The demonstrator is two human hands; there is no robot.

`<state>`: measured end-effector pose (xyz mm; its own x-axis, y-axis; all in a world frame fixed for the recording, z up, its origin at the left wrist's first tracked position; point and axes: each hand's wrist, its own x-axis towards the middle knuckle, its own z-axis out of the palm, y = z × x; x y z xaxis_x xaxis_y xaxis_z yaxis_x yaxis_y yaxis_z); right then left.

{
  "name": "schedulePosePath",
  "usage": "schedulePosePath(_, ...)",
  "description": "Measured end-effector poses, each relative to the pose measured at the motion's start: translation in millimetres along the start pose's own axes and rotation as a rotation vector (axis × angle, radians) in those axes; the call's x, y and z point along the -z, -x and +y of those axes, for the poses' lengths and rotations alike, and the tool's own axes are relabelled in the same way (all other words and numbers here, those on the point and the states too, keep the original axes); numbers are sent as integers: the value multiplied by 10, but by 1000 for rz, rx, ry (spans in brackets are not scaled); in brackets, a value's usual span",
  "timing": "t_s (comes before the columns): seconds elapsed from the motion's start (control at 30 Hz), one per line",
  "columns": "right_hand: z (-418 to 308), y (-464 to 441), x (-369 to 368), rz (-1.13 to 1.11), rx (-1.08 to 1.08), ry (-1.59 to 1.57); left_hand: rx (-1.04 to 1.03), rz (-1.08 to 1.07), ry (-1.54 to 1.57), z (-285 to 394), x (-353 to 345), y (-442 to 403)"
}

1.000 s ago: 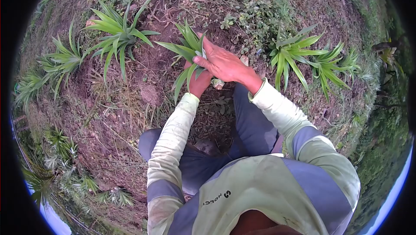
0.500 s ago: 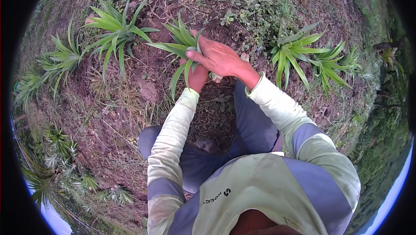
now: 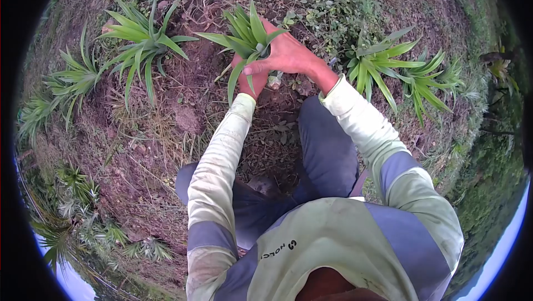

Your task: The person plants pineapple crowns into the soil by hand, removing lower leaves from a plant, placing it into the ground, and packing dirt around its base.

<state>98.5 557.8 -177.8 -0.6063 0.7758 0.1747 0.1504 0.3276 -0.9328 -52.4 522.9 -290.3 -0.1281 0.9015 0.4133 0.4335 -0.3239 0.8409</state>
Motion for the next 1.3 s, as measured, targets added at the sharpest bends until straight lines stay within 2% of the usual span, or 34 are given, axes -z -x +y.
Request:
schedulePosePath(0.03, 6, -11, 76, 35, -6, 78, 46, 64, 118, -21, -99, -70)
schedulePosePath(0.13, 227, -173, 231, 87, 26, 41, 95, 46, 156, -174, -354, -279)
schedulePosePath(0.2, 391, -269, 350, 119, 40, 96, -123, -18, -112, -533, -518, -388)
schedulePosePath(0.3, 740, -393, 465, 105, -43, -14, 14, -1, 53, -423, -613, -635)
schedulePosePath(0.43, 1087, -465, 496, 164, 68, -7, 74, 6, 18, -479, -721, -738)
schedulePosePath(0.53, 1307, -464, 505, 176, 28, 14, 57, -22, -128, -645, -789, -726)
schedulePosePath(0.6, 1474, -445, 408, 221, 49, 52, 72, -10, -75, -825, -796, -688)
schedulePosePath(0.67, 1539, -462, 371, 268, 71, 88, -17, -49, -220, -1050, -804, -677)
schedulePosePath(0.8, 1557, -406, 263, 305, 60, 153, 18, -95, -86, -1027, -741, -703)
schedulePosePath(0.83, 1583, -399, 244, 318, 82, 207, 18, -95, -86, -1256, -783, -660)
schedulePosePath(0.87, 1610, -394, 230, 317, 82, 209, -74, -22, -120, -1470, -842, -613)
schedulePosePath(0.93, 1712, -379, 175, 375, 152, 242, -166, 52, -151, -1436, -824, -615)
schedulePosePath(1.0, 1775, -368, 126, 394, 164, 255, -184, -118, -168, -1443, -772, -602)
schedulePosePath(1.03, 1789, -361, 108, 412, 175, 265, -183, -118, -168, -1459, -788, -593)
schedulePosePath(1.07, 1801, -353, 91, 412, 176, 264, 19, -116, 75, -1474, -810, -592)
schedulePosePath(1.17, 1758, -346, 59, 429, 178, 180, 328, -87, 458, -1854, -913, -603)
schedulePosePath(1.23, 1762, -337, 55, 426, 176, 155, 436, -65, 602, -1804, -905, -615)
schedulePosePath(1.3, 1767, -339, 69, 424, 168, 158, 435, -97, 676, -1715, -877, -620)
